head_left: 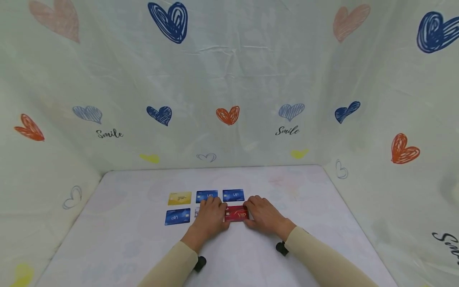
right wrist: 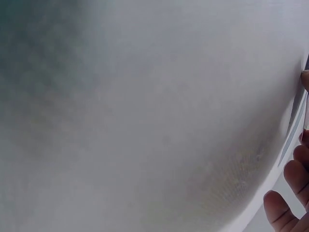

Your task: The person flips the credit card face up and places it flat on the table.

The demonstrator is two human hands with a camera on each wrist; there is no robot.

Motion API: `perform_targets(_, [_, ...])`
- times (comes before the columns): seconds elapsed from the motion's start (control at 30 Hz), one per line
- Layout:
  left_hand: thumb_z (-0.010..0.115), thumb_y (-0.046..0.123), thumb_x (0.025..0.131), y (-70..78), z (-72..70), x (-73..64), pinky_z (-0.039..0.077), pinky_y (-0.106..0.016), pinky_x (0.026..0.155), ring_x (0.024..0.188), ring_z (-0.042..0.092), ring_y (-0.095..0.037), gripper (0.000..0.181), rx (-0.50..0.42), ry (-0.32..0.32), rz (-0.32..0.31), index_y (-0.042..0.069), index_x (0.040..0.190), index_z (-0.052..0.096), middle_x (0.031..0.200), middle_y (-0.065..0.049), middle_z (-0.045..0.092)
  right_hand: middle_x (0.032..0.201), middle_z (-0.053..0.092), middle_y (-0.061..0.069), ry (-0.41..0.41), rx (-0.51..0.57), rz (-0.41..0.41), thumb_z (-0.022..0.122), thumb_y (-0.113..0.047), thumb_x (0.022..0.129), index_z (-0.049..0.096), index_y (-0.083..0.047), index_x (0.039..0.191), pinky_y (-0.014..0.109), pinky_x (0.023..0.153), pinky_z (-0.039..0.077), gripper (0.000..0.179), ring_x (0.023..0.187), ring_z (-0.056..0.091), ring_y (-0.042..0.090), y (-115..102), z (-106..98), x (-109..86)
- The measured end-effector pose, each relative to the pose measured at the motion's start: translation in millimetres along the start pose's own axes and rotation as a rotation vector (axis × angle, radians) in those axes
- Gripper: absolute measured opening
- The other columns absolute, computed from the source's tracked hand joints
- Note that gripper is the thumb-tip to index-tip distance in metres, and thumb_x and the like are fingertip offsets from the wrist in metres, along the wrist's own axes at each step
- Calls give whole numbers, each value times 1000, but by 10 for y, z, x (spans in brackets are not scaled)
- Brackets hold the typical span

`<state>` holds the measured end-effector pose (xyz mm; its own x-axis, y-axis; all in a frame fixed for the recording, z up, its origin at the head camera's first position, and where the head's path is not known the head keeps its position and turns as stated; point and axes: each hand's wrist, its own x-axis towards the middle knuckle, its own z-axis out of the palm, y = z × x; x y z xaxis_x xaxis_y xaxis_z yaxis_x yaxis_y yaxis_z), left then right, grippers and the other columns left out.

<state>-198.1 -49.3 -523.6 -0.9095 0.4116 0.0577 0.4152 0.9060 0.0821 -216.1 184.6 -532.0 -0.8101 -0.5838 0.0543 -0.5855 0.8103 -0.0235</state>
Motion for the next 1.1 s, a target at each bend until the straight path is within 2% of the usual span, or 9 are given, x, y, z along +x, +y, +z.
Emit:
perform_targets(0.47, [82,54,87,-9,30,31,45,-49,100,119,52,-29,67,16,-17,-5,11,136,69,125,-10,64,129,64,5,-50,58,22,76,-47,95,63,-9,139,36,104,57,60,115,60,19,8,9,10])
perform_targets(0.7, [83,53,87,-18,40,66,45,-49,99,119,52,-29,66,8,-8,-6,10,135,69,125,-11,64,126,64,6,-58,66,18,77,-44,95,64,-8,137,36,99,58,57,108,59,18,16,-26,42])
perform_targets(1.1, [81,52,88,-1,44,52,45,-50,101,118,52,-29,65,0,-21,-21,9,135,68,126,-11,65,125,63,5,-83,120,50,77,-43,96,64,-8,137,40,102,57,55,110,58,18,4,-22,51])
